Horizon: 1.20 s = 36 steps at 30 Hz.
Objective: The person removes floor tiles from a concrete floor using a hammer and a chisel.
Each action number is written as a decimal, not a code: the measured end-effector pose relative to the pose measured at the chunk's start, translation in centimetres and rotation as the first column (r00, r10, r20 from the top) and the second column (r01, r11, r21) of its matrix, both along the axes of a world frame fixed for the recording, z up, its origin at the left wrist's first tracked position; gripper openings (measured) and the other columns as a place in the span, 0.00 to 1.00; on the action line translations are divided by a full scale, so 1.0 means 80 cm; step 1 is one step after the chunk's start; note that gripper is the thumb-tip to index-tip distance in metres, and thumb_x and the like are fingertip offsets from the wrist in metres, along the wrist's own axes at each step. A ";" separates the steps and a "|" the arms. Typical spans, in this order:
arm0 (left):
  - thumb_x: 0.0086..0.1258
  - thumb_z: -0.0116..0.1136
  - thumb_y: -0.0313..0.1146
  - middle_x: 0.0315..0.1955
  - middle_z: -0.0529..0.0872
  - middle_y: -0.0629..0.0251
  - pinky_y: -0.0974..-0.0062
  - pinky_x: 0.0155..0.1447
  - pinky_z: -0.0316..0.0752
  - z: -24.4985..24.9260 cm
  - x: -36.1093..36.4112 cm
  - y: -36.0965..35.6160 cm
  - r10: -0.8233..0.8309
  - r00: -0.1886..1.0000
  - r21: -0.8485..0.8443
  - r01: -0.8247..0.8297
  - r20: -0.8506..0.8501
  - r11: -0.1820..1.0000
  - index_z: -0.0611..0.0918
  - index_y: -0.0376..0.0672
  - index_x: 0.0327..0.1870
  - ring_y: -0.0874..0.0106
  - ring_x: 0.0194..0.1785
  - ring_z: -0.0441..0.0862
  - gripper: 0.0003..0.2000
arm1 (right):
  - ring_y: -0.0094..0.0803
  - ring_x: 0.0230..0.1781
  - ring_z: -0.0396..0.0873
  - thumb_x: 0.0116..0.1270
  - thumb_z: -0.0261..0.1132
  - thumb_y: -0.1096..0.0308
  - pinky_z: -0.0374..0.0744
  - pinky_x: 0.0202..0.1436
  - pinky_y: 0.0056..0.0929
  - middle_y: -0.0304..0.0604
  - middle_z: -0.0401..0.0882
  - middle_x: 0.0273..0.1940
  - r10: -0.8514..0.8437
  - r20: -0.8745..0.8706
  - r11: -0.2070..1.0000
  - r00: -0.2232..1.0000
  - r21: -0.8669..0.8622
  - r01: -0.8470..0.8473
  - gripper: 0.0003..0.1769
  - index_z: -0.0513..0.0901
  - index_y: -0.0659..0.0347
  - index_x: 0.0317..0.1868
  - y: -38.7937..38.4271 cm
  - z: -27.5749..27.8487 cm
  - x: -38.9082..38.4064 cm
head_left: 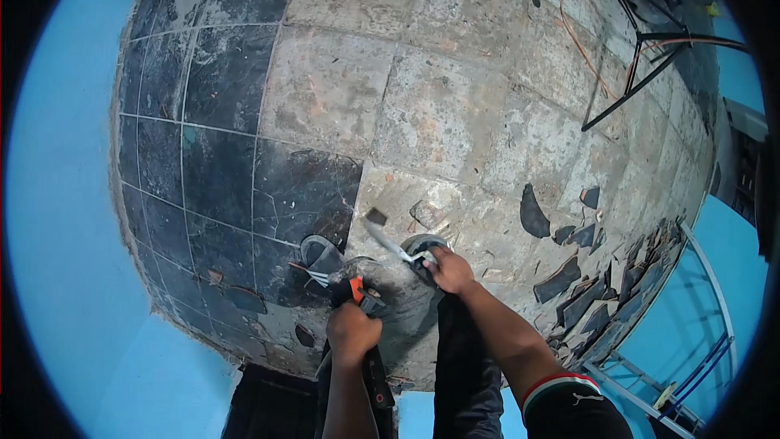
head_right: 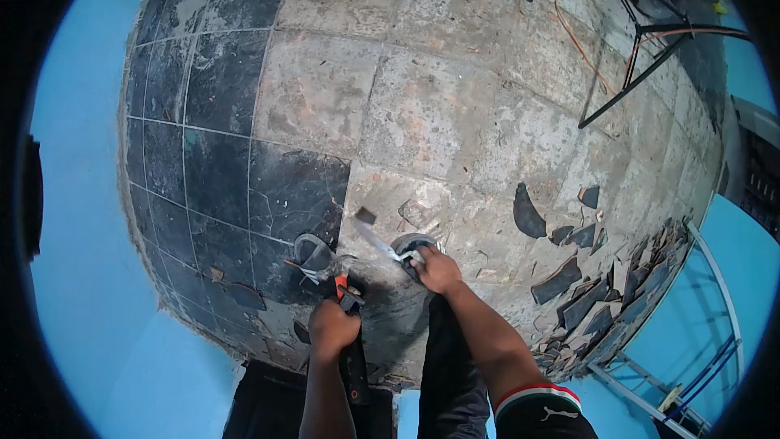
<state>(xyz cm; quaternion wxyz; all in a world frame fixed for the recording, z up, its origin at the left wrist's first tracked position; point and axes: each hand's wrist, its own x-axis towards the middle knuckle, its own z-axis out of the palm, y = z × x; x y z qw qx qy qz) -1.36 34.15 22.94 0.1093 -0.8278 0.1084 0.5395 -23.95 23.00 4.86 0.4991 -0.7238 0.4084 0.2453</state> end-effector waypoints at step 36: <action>0.60 0.67 0.37 0.40 0.90 0.42 0.53 0.58 0.82 0.018 0.142 0.045 0.125 0.991 -0.150 -0.130 -0.045 0.980 0.88 0.35 0.40 0.45 0.50 0.88 0.14 | 0.37 0.45 0.82 0.80 0.63 0.62 0.79 0.53 0.35 0.51 0.83 0.48 -0.761 0.048 0.640 0.647 -0.110 0.761 0.22 0.75 0.67 0.66 0.087 -0.018 0.117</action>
